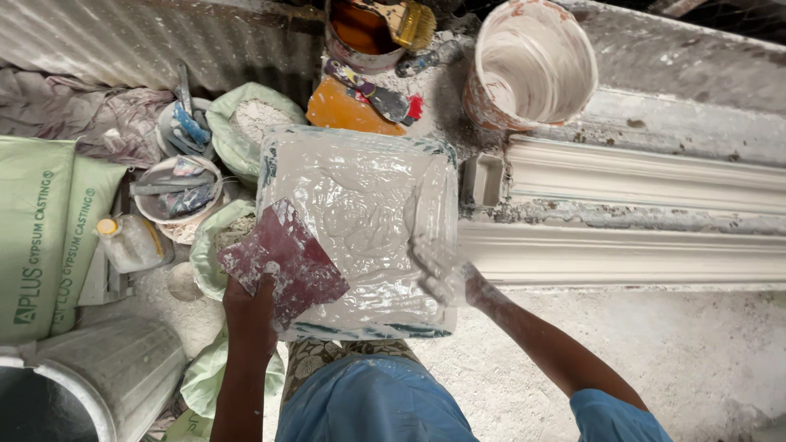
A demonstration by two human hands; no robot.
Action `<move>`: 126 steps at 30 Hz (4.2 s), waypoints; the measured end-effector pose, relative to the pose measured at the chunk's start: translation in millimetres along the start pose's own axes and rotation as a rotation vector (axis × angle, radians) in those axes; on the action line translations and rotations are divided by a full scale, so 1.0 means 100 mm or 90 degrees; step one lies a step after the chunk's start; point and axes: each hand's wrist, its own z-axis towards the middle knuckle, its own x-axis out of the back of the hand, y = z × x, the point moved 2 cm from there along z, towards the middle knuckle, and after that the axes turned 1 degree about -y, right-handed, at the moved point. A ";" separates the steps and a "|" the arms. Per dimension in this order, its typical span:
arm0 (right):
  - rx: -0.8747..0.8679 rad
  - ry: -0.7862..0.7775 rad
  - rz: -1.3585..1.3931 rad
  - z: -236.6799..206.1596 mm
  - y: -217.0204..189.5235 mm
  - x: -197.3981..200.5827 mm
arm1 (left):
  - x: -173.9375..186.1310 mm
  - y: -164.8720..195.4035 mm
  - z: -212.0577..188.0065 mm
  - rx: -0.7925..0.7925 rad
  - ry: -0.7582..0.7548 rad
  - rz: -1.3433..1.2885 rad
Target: The person pours a white viscous compound from a bucket onto a square tray and then uses a trowel to spread and smooth the material across the tray surface. The person repeatedly scrapes the trowel against the tray edges to level the compound.
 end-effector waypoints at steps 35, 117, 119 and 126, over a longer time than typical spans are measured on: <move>-0.518 0.355 0.686 -0.25 -1.07 0.56 | 0.72 0.02 -0.58 0.020 -0.127 -0.024; -0.198 -0.013 0.659 0.73 0.32 0.52 | -1.38 -0.41 0.40 -0.250 0.144 0.849; -0.141 -0.097 0.378 0.90 0.20 0.57 | -1.24 -0.21 0.26 -0.289 0.168 0.790; -0.010 -0.203 0.178 1.44 -0.39 0.36 | -0.86 -0.02 -0.37 -0.427 0.188 0.691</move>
